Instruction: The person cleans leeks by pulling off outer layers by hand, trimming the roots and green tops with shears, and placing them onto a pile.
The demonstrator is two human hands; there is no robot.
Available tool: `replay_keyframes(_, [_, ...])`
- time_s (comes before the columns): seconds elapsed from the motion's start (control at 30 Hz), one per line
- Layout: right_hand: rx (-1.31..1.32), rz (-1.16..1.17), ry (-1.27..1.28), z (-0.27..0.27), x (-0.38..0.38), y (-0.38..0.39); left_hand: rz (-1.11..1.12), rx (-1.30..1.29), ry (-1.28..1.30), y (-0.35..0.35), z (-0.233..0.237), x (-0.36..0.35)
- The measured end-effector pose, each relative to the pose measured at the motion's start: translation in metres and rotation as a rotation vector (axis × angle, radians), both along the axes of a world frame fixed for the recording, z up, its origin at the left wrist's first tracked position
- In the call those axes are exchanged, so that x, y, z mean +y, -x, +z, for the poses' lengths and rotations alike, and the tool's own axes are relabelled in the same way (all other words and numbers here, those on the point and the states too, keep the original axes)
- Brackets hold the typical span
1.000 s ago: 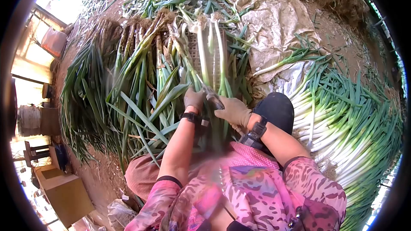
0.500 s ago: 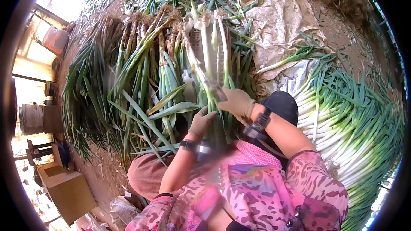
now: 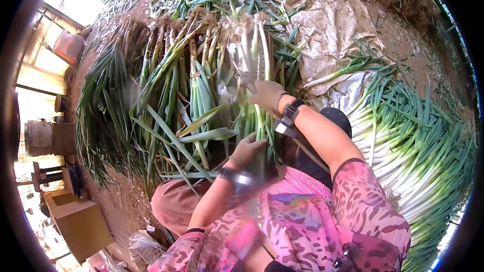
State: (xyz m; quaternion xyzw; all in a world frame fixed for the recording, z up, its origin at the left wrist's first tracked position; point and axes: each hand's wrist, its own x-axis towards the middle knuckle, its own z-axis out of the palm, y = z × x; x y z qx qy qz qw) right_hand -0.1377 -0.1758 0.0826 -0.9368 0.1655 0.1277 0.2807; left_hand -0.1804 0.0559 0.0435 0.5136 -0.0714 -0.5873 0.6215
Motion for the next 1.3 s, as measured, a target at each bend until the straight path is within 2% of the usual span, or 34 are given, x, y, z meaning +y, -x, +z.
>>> replay_keyframes(0.07, [-0.001, -0.008, 0.009, -0.017, -0.010, -0.018, 0.021, 0.035, -0.024, 0.004, 0.012, 0.001])
replay_keyframes(0.2, [0.080, -0.217, -0.069, 0.015, -0.006, -0.004, 0.066, 0.093, -0.002, 0.004, 0.011, 0.004])
replay_keyframes(0.27, [-0.004, -0.121, 0.006, 0.021, -0.003, 0.025, 0.050, 0.104, 0.007, 0.001, 0.008, 0.005])
replay_keyframes(0.3, [0.068, -0.114, 0.009, 0.040, 0.006, 0.033, 0.050, 0.114, 0.011, 0.000, 0.009, 0.003])
replay_keyframes(0.53, [0.080, -0.213, -0.003, 0.029, 0.003, 0.028, 0.046, 0.060, 0.001, 0.003, 0.009, -0.005])
replay_keyframes(0.57, [0.051, -0.145, 0.011, 0.022, 0.005, 0.025, 0.058, 0.051, 0.004, 0.004, 0.008, -0.005])
replay_keyframes(0.7, [0.138, -0.137, 0.015, 0.024, 0.001, 0.000, -0.055, -0.116, -0.102, 0.011, 0.015, -0.008])
replay_keyframes(0.8, [0.070, -0.067, 0.000, 0.019, 0.004, -0.003, -0.387, -0.698, -0.339, -0.012, 0.020, -0.008])
replay_keyframes(0.83, [0.084, -0.043, 0.019, 0.017, 0.009, 0.002, -0.455, -0.834, -0.466, -0.029, 0.048, -0.015])
replay_keyframes(0.87, [0.106, -0.031, 0.007, 0.016, 0.013, 0.007, -0.311, -0.889, -0.394, -0.045, 0.046, -0.011])
replay_keyframes(0.9, [0.127, -0.022, -0.005, 0.017, 0.016, 0.013, -0.202, -0.943, -0.467, -0.067, 0.066, -0.014])
replay_keyframes(0.93, [0.148, -0.014, -0.015, 0.019, 0.019, 0.020, 0.007, -0.870, -0.446, -0.092, 0.054, -0.010])
replay_keyframes(0.97, [0.170, -0.007, -0.022, 0.020, 0.022, 0.028, 0.184, -0.791, -0.389, -0.114, 0.092, -0.012])
replay_keyframes(1.07, [0.164, -0.021, -0.006, 0.015, 0.030, 0.045, 0.360, -1.336, -0.782, -0.179, 0.091, -0.008])
replay_keyframes(1.13, [0.151, -0.028, -0.007, 0.012, 0.034, 0.050, 0.111, -1.173, -1.003, -0.226, 0.039, -0.005])
replay_keyframes(1.17, [0.143, -0.032, -0.003, 0.011, 0.034, 0.050, 0.087, -1.076, -1.025, -0.234, 0.012, 0.001])
replay_keyframes(1.2, [0.139, -0.036, 0.001, 0.010, 0.035, 0.051, 0.059, -0.978, -1.044, -0.230, 0.015, 0.002])
replay_keyframes(1.3, [0.153, -0.061, -0.016, 0.009, 0.033, 0.051, 0.185, -0.999, -0.946, -0.226, 0.024, 0.005])
